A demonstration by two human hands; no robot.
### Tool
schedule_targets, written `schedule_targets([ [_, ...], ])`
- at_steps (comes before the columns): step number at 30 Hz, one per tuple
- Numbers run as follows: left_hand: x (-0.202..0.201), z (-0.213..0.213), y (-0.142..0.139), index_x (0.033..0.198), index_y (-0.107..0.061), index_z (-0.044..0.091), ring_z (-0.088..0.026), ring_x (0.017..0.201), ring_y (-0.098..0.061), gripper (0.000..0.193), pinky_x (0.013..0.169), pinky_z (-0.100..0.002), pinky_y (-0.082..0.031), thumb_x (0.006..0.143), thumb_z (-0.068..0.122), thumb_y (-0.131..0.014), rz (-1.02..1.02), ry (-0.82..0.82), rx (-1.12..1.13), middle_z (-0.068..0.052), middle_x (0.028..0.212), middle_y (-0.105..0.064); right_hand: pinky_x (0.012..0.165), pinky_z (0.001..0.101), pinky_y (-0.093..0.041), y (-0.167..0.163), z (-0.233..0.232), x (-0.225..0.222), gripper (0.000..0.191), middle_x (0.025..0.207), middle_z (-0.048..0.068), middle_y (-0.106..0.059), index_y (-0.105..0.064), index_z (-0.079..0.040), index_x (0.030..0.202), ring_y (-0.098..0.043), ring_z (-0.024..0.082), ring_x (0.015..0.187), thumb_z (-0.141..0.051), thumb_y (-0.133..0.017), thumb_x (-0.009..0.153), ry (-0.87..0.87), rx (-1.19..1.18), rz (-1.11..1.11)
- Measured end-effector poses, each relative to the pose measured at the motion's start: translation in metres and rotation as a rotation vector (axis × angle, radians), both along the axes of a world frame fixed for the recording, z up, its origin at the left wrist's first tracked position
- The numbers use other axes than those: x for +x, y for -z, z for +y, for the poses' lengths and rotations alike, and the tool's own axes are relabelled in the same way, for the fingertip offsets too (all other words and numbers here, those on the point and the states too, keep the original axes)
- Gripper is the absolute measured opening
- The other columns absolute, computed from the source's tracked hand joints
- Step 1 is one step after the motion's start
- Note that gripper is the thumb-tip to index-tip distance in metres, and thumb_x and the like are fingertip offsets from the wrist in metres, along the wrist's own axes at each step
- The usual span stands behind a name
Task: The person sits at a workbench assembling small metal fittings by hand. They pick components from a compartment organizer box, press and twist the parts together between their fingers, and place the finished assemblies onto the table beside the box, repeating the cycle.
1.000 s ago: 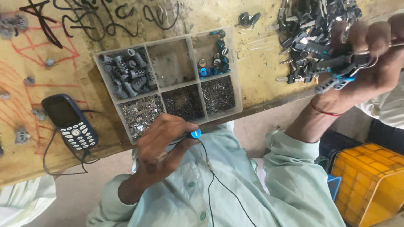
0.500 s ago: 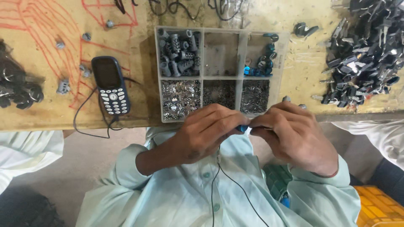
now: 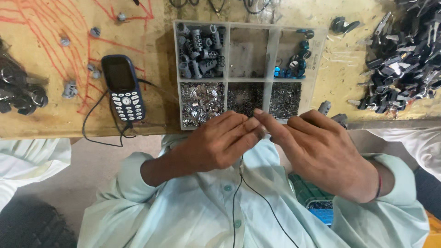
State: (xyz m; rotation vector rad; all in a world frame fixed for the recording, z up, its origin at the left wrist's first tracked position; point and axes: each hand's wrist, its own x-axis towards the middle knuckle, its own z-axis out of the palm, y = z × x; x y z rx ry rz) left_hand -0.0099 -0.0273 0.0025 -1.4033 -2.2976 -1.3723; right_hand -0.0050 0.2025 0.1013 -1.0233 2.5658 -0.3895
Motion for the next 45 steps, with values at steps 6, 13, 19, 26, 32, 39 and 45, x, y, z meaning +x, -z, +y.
schedule_targets([
  [6, -0.002, -0.011, 0.005, 0.109, -0.066, -0.005, -0.029, 0.097, -0.063, 0.019, 0.084, -0.04, -0.053, 0.095, 0.007, -0.068, -0.339, 0.245, 0.053, -0.014, 0.098, -0.063, 0.072, 0.0351, -0.047, -0.005, 0.0, 0.002, 0.079, 0.07, 0.004, -0.061, -0.044, 0.009, 0.146, -0.059, 0.019, 0.069, -0.006, -0.067, 0.072, -0.166, 0.058, -0.024],
  [13, 0.007, -0.003, 0.011, 0.11, -0.063, -0.002, -0.028, 0.1, -0.064, 0.017, 0.091, -0.04, -0.055, 0.095, 0.002, -0.068, -0.192, 0.152, 0.052, -0.011, 0.1, -0.063, 0.077, 0.0383, -0.047, 0.004, 0.002, -0.002, 0.082, 0.076, 0.006, -0.065, -0.039, 0.008, 0.148, -0.06, 0.021, 0.072, -0.006, -0.067, 0.072, -0.116, -0.013, -0.066],
  [19, 0.017, 0.004, 0.017, 0.108, -0.054, 0.003, -0.03, 0.102, -0.063, 0.021, 0.092, -0.041, -0.054, 0.093, -0.001, -0.068, -0.245, 0.155, 0.189, -0.01, 0.106, -0.066, 0.081, 0.0389, -0.048, 0.016, 0.007, 0.004, 0.089, 0.081, 0.007, -0.066, -0.035, 0.011, 0.151, -0.063, 0.023, 0.077, -0.005, -0.069, 0.071, -0.143, -0.068, -0.12],
  [26, 0.013, 0.004, 0.017, 0.129, -0.041, 0.006, -0.028, 0.106, -0.076, 0.043, 0.088, -0.037, -0.064, 0.101, 0.006, -0.075, -0.752, 0.205, 0.339, -0.011, 0.115, -0.068, 0.084, 0.0383, -0.053, 0.032, 0.036, -0.003, 0.09, 0.104, 0.011, -0.072, -0.017, 0.007, 0.156, -0.067, 0.029, 0.091, -0.003, -0.07, 0.084, -0.036, -0.463, -0.563],
  [32, 0.012, 0.003, 0.015, 0.134, -0.037, 0.006, -0.025, 0.114, -0.077, 0.047, 0.094, -0.034, -0.066, 0.103, 0.005, -0.073, -0.712, 0.13, 0.341, -0.013, 0.123, -0.069, 0.076, 0.0333, -0.055, 0.038, 0.035, 0.003, 0.082, 0.093, 0.011, -0.071, -0.013, 0.001, 0.161, -0.072, 0.024, 0.086, 0.007, -0.059, 0.093, 0.237, -0.499, -0.744],
  [39, 0.013, 0.01, 0.018, 0.14, -0.033, 0.007, -0.029, 0.113, -0.076, 0.051, 0.088, -0.033, -0.066, 0.106, 0.008, -0.071, -0.528, 0.001, 0.387, -0.021, 0.13, -0.064, 0.069, 0.0316, -0.057, 0.029, 0.027, -0.008, 0.075, 0.123, 0.018, -0.061, -0.019, -0.004, 0.161, -0.074, 0.028, 0.097, 0.008, -0.053, 0.095, 0.332, -0.584, -0.748],
  [45, 0.012, 0.011, 0.03, 0.15, -0.028, 0.008, -0.017, 0.089, -0.068, 0.035, 0.086, -0.028, -0.057, 0.123, 0.012, -0.05, -0.629, -0.239, 0.542, -0.015, 0.123, -0.069, 0.087, 0.0399, -0.061, 0.023, 0.04, -0.024, 0.036, 0.135, 0.011, -0.061, -0.037, -0.002, 0.156, -0.065, 0.025, 0.092, -0.003, -0.043, 0.12, 0.815, -1.196, -0.538],
])
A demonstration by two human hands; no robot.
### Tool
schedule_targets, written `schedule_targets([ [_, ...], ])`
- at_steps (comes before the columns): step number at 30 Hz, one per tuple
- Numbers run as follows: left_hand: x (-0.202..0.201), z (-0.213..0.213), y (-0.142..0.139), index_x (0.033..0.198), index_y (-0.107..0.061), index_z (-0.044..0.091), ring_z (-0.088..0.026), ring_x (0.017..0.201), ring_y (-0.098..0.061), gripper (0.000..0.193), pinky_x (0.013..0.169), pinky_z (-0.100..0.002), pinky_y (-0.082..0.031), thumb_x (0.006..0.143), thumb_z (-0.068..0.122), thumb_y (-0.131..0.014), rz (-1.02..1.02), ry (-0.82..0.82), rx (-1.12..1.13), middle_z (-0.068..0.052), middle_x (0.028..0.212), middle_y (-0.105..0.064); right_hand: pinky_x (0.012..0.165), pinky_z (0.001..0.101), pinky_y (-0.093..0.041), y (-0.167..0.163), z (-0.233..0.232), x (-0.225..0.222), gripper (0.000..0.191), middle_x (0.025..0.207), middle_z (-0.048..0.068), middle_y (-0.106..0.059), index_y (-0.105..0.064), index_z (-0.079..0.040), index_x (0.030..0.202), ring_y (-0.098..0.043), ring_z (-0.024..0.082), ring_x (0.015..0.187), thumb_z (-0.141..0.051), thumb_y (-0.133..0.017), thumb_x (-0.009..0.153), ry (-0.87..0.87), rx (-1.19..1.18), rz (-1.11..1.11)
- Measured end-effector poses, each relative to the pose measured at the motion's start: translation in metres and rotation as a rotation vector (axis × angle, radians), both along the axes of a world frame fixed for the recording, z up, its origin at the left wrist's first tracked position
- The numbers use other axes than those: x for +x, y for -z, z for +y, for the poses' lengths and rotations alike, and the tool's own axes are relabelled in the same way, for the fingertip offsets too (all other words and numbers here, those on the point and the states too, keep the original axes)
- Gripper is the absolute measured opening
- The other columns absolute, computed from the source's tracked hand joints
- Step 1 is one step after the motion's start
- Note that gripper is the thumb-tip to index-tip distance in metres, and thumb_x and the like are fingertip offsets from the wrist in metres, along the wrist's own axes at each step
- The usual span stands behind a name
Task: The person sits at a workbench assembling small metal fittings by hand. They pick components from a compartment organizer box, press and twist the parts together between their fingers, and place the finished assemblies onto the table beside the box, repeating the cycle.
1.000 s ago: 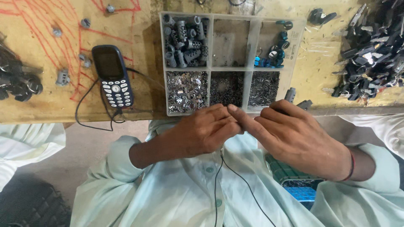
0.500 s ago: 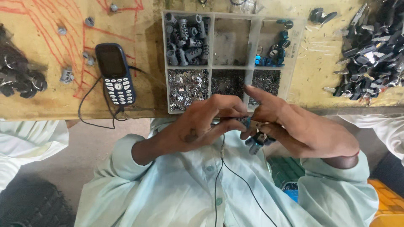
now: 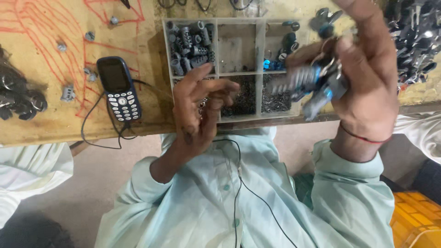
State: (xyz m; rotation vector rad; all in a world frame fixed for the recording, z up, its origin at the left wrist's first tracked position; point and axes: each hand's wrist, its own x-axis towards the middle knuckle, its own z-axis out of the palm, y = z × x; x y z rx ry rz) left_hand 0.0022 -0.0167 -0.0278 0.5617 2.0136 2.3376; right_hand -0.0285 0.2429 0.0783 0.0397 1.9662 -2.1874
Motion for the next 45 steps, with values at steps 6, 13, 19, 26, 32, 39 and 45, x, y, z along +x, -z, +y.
schedule_targets([
  [6, 0.0, -0.003, 0.014, 0.147, -0.039, 0.006, -0.012, 0.076, -0.067, 0.034, 0.072, -0.024, -0.055, 0.116, 0.009, -0.052, -0.055, -0.128, -0.157, -0.012, 0.106, -0.075, 0.083, 0.0372, -0.056, 0.017, 0.034, -0.013, 0.033, 0.116, 0.019, -0.059, -0.044, 0.0, 0.151, -0.065, 0.028, 0.096, -0.01, -0.042, 0.121, 0.23, -0.236, -0.078],
  [13, -0.003, -0.002, 0.015, 0.137, -0.053, 0.004, -0.01, 0.077, -0.065, 0.024, 0.072, -0.025, -0.055, 0.114, 0.011, -0.055, -0.064, -0.106, -0.125, -0.009, 0.096, -0.073, 0.087, 0.0371, -0.055, 0.008, 0.039, -0.011, 0.031, 0.114, 0.019, -0.063, -0.049, 0.002, 0.145, -0.064, 0.027, 0.097, -0.009, -0.047, 0.116, 0.204, -0.111, -0.06],
  [19, -0.011, -0.005, 0.008, 0.127, -0.061, 0.004, -0.009, 0.076, -0.065, 0.018, 0.07, -0.025, -0.055, 0.111, 0.01, -0.055, -0.064, -0.113, -0.125, -0.007, 0.091, -0.073, 0.098, 0.0359, -0.056, -0.025, 0.049, 0.0, 0.038, 0.113, 0.017, -0.068, -0.048, 0.008, 0.143, -0.069, 0.027, 0.111, 0.012, -0.067, 0.109, -0.08, 1.138, 0.693],
  [26, -0.016, -0.007, 0.005, 0.119, -0.065, 0.004, -0.009, 0.076, -0.066, 0.017, 0.07, -0.026, -0.054, 0.109, 0.012, -0.055, 0.019, -0.096, -0.131, -0.004, 0.086, -0.07, 0.101, 0.0315, -0.057, -0.042, 0.066, -0.023, 0.012, 0.118, 0.013, -0.069, -0.059, 0.003, 0.119, -0.07, 0.025, 0.111, 0.009, -0.067, 0.112, 0.086, 1.223, 0.775],
  [32, -0.017, -0.012, 0.003, 0.119, -0.066, 0.004, -0.01, 0.074, -0.062, 0.018, 0.067, -0.026, -0.05, 0.109, 0.015, -0.056, 0.031, -0.053, -0.059, -0.005, 0.085, -0.068, 0.081, 0.038, -0.053, -0.072, 0.042, -0.047, 0.012, 0.098, 0.017, -0.071, -0.069, 0.002, 0.101, -0.069, 0.031, 0.093, 0.0, -0.081, 0.1, 0.08, 1.722, 1.087],
  [39, -0.022, -0.007, 0.006, 0.115, -0.068, 0.006, -0.013, 0.071, -0.063, 0.015, 0.065, -0.028, -0.051, 0.105, 0.014, -0.058, 0.051, -0.1, -0.148, -0.006, 0.086, -0.068, 0.072, 0.032, -0.059, -0.072, 0.065, -0.044, 0.009, 0.095, 0.017, -0.074, -0.063, 0.007, 0.108, -0.075, 0.021, 0.084, 0.004, -0.057, 0.103, -0.268, 1.32, 0.309],
  [45, -0.02, -0.011, 0.005, 0.116, -0.066, 0.005, -0.013, 0.08, -0.068, 0.015, 0.072, -0.029, -0.053, 0.106, 0.013, -0.057, 0.13, -0.03, -0.177, -0.007, 0.092, -0.069, 0.069, 0.0329, -0.06, -0.063, 0.085, -0.083, 0.013, 0.09, 0.014, -0.078, -0.066, 0.003, 0.103, -0.078, 0.021, 0.077, 0.0, -0.06, 0.092, -0.609, 1.25, 0.176],
])
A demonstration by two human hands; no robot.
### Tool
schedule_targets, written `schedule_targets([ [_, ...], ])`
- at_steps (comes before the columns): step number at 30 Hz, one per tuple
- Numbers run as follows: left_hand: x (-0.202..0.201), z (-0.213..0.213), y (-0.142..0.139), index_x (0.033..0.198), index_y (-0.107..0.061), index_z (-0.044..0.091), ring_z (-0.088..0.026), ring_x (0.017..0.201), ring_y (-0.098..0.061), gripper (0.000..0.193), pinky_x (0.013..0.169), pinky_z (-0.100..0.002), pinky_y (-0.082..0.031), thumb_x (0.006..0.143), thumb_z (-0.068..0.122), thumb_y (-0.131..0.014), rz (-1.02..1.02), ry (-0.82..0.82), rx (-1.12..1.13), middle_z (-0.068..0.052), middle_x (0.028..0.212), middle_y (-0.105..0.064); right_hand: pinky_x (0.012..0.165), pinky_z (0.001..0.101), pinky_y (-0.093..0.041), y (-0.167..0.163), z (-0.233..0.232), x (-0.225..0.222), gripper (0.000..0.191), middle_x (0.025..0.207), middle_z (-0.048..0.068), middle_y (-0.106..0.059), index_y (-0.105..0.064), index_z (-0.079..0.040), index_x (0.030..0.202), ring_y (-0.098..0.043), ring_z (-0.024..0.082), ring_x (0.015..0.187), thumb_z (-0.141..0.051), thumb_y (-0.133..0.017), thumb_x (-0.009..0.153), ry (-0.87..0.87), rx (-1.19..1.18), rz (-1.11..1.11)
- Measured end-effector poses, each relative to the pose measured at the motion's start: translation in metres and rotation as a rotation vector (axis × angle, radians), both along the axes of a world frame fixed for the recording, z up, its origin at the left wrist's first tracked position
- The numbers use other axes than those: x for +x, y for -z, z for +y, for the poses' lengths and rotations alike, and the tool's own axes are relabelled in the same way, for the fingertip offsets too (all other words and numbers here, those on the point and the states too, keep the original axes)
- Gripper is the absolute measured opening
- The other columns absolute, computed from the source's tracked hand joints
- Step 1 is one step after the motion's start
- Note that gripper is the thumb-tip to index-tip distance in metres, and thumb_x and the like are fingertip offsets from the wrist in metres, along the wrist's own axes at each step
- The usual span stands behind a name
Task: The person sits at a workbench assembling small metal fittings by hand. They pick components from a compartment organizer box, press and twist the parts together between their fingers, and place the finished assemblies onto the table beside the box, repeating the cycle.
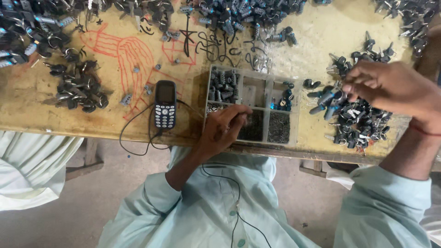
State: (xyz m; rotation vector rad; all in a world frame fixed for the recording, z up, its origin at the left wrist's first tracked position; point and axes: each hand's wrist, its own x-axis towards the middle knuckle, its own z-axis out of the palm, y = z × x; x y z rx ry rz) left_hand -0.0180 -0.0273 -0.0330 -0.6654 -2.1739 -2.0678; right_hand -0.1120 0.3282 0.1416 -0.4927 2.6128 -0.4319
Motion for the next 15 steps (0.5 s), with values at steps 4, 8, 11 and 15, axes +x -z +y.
schedule_targets([
  [4, 0.003, -0.001, -0.005, 0.114, -0.067, 0.004, -0.015, 0.075, -0.065, 0.015, 0.066, -0.029, -0.051, 0.104, 0.012, -0.059, -0.091, -0.026, 0.015, -0.008, 0.088, -0.068, 0.071, 0.0364, -0.061, -0.009, -0.025, -0.076, 0.016, 0.095, 0.016, -0.076, -0.07, 0.001, 0.107, -0.076, 0.023, 0.084, 0.001, -0.054, 0.103, 0.013, 0.05, 0.041],
  [8, 0.001, 0.001, -0.005, 0.113, -0.07, 0.006, -0.019, 0.065, -0.061, 0.015, 0.061, -0.031, -0.049, 0.102, 0.012, -0.061, -0.215, -0.047, -0.049, -0.008, 0.079, -0.067, 0.078, 0.0335, -0.058, -0.005, -0.038, -0.1, 0.01, 0.1, 0.018, -0.073, -0.069, 0.007, 0.109, -0.071, 0.024, 0.089, 0.0, -0.062, 0.11, -0.138, -0.167, 0.423],
  [11, 0.0, 0.002, -0.002, 0.112, -0.068, 0.007, -0.021, 0.074, -0.067, 0.014, 0.067, -0.033, -0.052, 0.103, 0.012, -0.06, -0.068, -0.093, -0.074, -0.009, 0.087, -0.07, 0.073, 0.0339, -0.054, 0.001, -0.042, -0.111, 0.012, 0.097, 0.018, -0.073, -0.069, 0.007, 0.111, -0.07, 0.024, 0.087, -0.005, -0.068, 0.109, -0.165, -0.07, 0.445],
  [15, 0.0, -0.001, 0.0, 0.117, -0.065, 0.005, -0.028, 0.086, -0.069, 0.018, 0.075, -0.037, -0.053, 0.102, 0.01, -0.057, 0.033, -0.041, -0.077, -0.012, 0.098, -0.072, 0.076, 0.0294, -0.057, -0.005, -0.058, -0.153, 0.013, 0.097, 0.013, -0.072, -0.065, 0.003, 0.11, -0.071, 0.017, 0.091, -0.003, -0.061, 0.101, -0.176, -0.284, 0.117],
])
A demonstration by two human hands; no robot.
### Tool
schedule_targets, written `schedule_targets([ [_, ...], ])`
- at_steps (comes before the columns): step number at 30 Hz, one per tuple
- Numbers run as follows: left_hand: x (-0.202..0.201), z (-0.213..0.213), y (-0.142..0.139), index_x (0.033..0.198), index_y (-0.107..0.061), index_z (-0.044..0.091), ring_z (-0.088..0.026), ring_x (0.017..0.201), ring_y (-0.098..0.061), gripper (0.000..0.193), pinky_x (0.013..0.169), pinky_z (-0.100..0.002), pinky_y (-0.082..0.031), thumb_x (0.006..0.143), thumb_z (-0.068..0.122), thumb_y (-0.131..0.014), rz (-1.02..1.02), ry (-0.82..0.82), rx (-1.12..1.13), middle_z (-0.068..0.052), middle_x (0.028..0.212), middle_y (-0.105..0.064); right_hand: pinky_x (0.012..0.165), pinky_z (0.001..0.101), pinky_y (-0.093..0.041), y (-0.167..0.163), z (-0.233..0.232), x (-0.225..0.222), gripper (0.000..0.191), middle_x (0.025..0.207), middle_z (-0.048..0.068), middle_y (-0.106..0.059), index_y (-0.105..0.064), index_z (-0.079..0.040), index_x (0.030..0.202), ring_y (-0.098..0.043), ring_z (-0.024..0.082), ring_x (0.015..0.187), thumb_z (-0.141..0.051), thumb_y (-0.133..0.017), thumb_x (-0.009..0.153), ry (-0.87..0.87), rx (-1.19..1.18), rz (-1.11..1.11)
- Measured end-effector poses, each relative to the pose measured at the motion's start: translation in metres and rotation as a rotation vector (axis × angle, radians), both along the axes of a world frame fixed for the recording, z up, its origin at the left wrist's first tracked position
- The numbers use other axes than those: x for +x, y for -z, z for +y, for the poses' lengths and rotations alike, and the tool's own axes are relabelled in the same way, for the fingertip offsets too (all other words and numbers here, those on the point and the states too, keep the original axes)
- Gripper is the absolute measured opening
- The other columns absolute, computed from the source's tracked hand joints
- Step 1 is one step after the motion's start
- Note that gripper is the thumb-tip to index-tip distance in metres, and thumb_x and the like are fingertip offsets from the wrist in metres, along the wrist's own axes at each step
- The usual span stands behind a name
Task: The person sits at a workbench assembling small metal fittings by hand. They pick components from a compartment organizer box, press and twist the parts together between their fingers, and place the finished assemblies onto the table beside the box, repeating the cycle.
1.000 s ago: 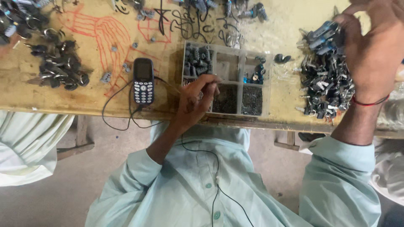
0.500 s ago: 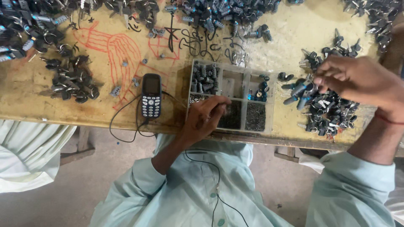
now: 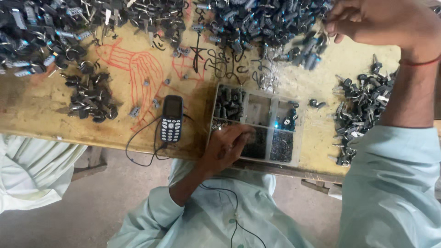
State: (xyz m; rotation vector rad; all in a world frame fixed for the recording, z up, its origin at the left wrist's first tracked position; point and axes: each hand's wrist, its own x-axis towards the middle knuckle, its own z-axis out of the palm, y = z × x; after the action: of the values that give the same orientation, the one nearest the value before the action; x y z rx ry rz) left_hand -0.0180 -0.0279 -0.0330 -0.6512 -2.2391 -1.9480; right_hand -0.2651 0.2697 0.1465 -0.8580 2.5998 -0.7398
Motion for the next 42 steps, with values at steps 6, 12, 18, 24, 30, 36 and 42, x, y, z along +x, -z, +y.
schedule_targets([
  [6, -0.002, 0.001, -0.004, 0.114, -0.067, 0.005, -0.026, 0.075, -0.069, 0.018, 0.067, -0.037, -0.053, 0.099, 0.013, -0.06, -0.193, 0.057, -0.006, -0.011, 0.088, -0.07, 0.074, 0.0288, -0.058, -0.02, -0.022, -0.028, 0.011, 0.098, 0.014, -0.071, -0.064, 0.004, 0.112, -0.07, 0.017, 0.089, 0.003, -0.057, 0.103, 0.045, 0.201, 0.159],
  [12, -0.003, 0.002, 0.0, 0.116, -0.066, 0.006, -0.021, 0.082, -0.07, 0.015, 0.073, -0.033, -0.055, 0.104, 0.011, -0.059, -0.07, 0.037, 0.037, -0.008, 0.091, -0.071, 0.073, 0.0283, -0.058, -0.01, -0.026, 0.002, 0.012, 0.098, 0.014, -0.07, -0.062, 0.006, 0.114, -0.069, 0.017, 0.086, 0.009, -0.053, 0.105, 0.183, 0.114, 0.284],
  [18, 0.0, -0.007, -0.018, 0.119, -0.064, 0.005, -0.011, 0.075, -0.066, 0.019, 0.066, -0.028, -0.054, 0.101, 0.008, -0.061, -0.446, 0.126, 0.29, -0.005, 0.085, -0.071, 0.072, 0.0277, -0.058, -0.004, -0.018, 0.082, 0.015, 0.099, 0.015, -0.069, -0.06, 0.007, 0.115, -0.068, 0.018, 0.083, 0.014, -0.049, 0.108, 0.408, -0.415, 0.178],
  [24, 0.015, -0.051, -0.028, 0.104, -0.063, 0.009, -0.031, 0.08, -0.071, 0.014, 0.066, -0.042, -0.053, 0.094, 0.015, -0.071, -0.032, -0.094, -0.469, -0.011, 0.086, -0.072, 0.063, 0.0402, -0.057, 0.113, -0.071, 0.213, 0.014, 0.088, 0.008, -0.074, -0.073, -0.013, 0.1, -0.072, 0.028, 0.073, -0.02, -0.074, 0.088, 0.052, 0.058, -0.031],
  [30, 0.016, -0.049, -0.012, 0.107, -0.06, 0.005, -0.034, 0.084, -0.069, 0.025, 0.067, -0.05, -0.052, 0.083, 0.008, -0.066, -0.051, 0.04, -0.842, -0.012, 0.088, -0.068, 0.055, 0.0495, -0.049, 0.148, -0.106, 0.245, 0.019, 0.088, 0.011, -0.062, -0.061, -0.007, 0.096, -0.066, 0.036, 0.076, -0.019, -0.07, 0.084, 0.034, 0.174, 0.082],
  [36, 0.024, -0.05, -0.025, 0.103, -0.059, 0.007, -0.038, 0.085, -0.067, 0.015, 0.068, -0.048, -0.052, 0.091, 0.009, -0.067, -0.116, 0.037, -0.633, -0.013, 0.09, -0.067, 0.056, 0.0493, -0.048, 0.138, -0.104, 0.245, 0.016, 0.09, 0.011, -0.059, -0.058, -0.007, 0.098, -0.065, 0.036, 0.078, -0.018, -0.068, 0.09, 0.075, 0.126, 0.077],
  [42, 0.031, -0.049, -0.033, 0.099, -0.061, 0.006, -0.034, 0.082, -0.068, 0.013, 0.069, -0.044, -0.053, 0.091, 0.007, -0.072, -0.204, -0.056, -0.474, -0.013, 0.09, -0.067, 0.056, 0.0481, -0.048, 0.138, -0.107, 0.258, 0.014, 0.097, 0.012, -0.057, -0.059, -0.007, 0.107, -0.064, 0.035, 0.079, -0.012, -0.063, 0.095, 0.144, 0.038, 0.011],
])
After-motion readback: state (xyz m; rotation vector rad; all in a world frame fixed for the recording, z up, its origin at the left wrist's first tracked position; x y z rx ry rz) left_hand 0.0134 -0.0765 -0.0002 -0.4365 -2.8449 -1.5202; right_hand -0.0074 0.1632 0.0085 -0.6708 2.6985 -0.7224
